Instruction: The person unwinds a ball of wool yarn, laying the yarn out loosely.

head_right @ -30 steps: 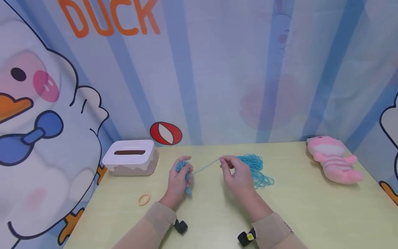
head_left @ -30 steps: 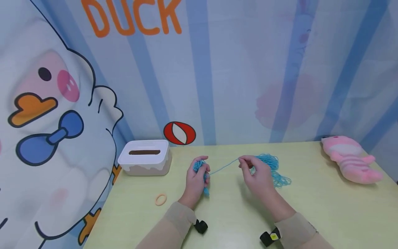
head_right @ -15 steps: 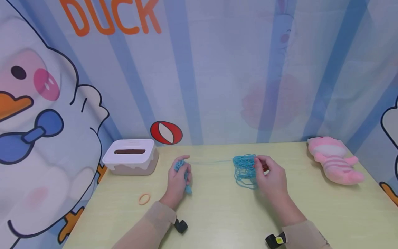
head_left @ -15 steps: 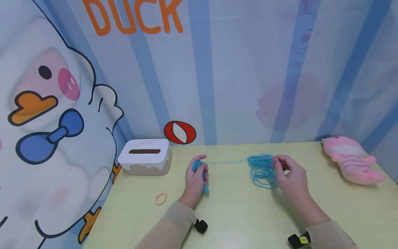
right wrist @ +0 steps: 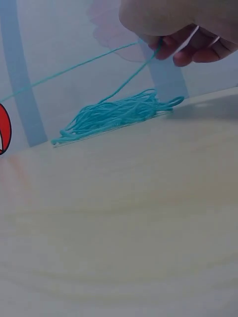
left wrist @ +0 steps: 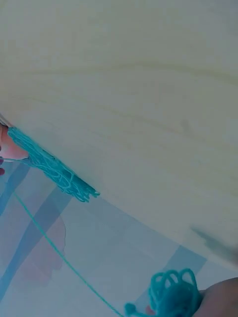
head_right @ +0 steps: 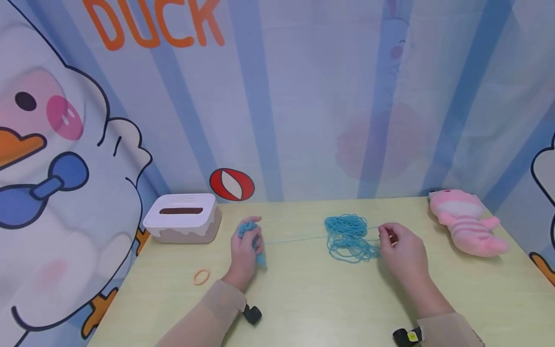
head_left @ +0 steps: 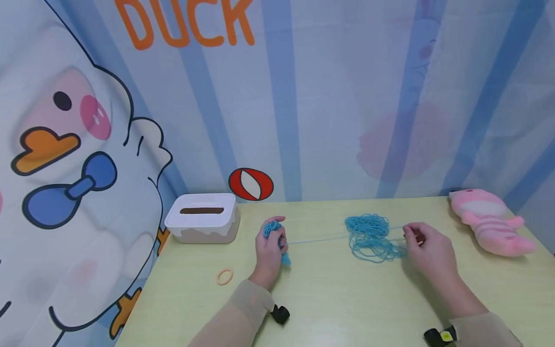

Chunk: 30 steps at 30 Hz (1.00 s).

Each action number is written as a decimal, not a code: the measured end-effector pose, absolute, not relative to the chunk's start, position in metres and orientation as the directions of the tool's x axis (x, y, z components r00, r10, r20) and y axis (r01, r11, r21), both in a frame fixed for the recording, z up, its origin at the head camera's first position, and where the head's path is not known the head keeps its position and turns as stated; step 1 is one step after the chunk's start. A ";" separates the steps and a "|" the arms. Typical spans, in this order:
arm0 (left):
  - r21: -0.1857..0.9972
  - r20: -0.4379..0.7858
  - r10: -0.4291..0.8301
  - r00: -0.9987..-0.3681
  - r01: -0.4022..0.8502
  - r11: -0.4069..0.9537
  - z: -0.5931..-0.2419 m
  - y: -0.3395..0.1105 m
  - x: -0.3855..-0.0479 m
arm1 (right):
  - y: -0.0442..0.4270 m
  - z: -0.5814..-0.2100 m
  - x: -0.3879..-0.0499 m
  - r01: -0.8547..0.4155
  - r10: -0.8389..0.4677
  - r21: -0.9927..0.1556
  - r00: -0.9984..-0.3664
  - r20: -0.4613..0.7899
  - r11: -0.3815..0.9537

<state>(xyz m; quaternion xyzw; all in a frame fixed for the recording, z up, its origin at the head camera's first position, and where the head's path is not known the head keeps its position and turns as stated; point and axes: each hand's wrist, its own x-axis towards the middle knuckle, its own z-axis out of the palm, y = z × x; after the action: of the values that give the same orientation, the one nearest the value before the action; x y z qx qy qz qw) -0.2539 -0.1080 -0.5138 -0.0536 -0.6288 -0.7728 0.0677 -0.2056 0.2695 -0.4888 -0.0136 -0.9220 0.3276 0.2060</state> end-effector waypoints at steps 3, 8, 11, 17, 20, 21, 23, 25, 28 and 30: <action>0.958 0.152 -0.041 -0.987 0.158 -0.239 -0.513 -0.107 -0.255 | 0.270 -0.490 -0.207 -0.086 0.092 -0.570 -0.957 0.276 0.817; 0.946 0.174 -0.024 -0.984 0.174 -0.275 -0.512 -0.105 -0.255 | 0.255 -0.491 -0.209 -0.066 0.049 -0.520 -0.978 0.204 0.851; 0.944 0.185 -0.010 -0.983 0.180 -0.276 -0.511 -0.104 -0.254 | 0.232 -0.490 -0.209 -0.136 0.054 -0.538 -0.945 0.323 0.832; 0.950 0.188 0.005 -0.982 0.180 -0.256 -0.510 -0.104 -0.252 | 0.163 -0.487 -0.209 -0.434 -0.142 -0.513 -0.847 0.513 0.740; 0.951 0.185 0.011 -0.983 0.176 -0.253 -0.510 -0.104 -0.253 | 0.127 -0.488 -0.209 -0.456 -0.256 -0.541 -0.877 0.406 0.706; 0.952 0.184 0.013 -0.983 0.175 -0.253 -0.509 -0.104 -0.252 | 0.116 -0.488 -0.209 -0.451 -0.283 -0.559 -0.887 0.363 0.695; 0.954 0.178 0.015 -0.984 0.169 -0.249 -0.508 -0.103 -0.252 | 0.098 -0.489 -0.211 -0.433 -0.311 -0.595 -0.901 0.301 0.677; 0.955 0.176 0.011 -0.984 0.168 -0.243 -0.507 -0.102 -0.252 | 0.084 -0.491 -0.215 -0.423 -0.321 -0.616 -0.906 0.276 0.665; 0.960 0.172 0.002 -0.985 0.167 -0.223 -0.506 -0.102 -0.252 | 0.072 -0.493 -0.218 -0.404 -0.304 -0.640 -0.915 0.266 0.654; 0.961 0.175 -0.002 -0.985 0.171 -0.216 -0.507 -0.101 -0.253 | 0.069 -0.493 -0.218 -0.394 -0.280 -0.652 -0.919 0.277 0.648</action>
<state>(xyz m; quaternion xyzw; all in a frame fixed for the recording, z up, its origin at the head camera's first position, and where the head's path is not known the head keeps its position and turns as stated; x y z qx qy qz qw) -0.2527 -0.1013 -0.5068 -0.0677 -0.6236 -0.7768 0.0557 -0.2183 0.0694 -0.4931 0.1860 -0.9046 0.3759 0.0758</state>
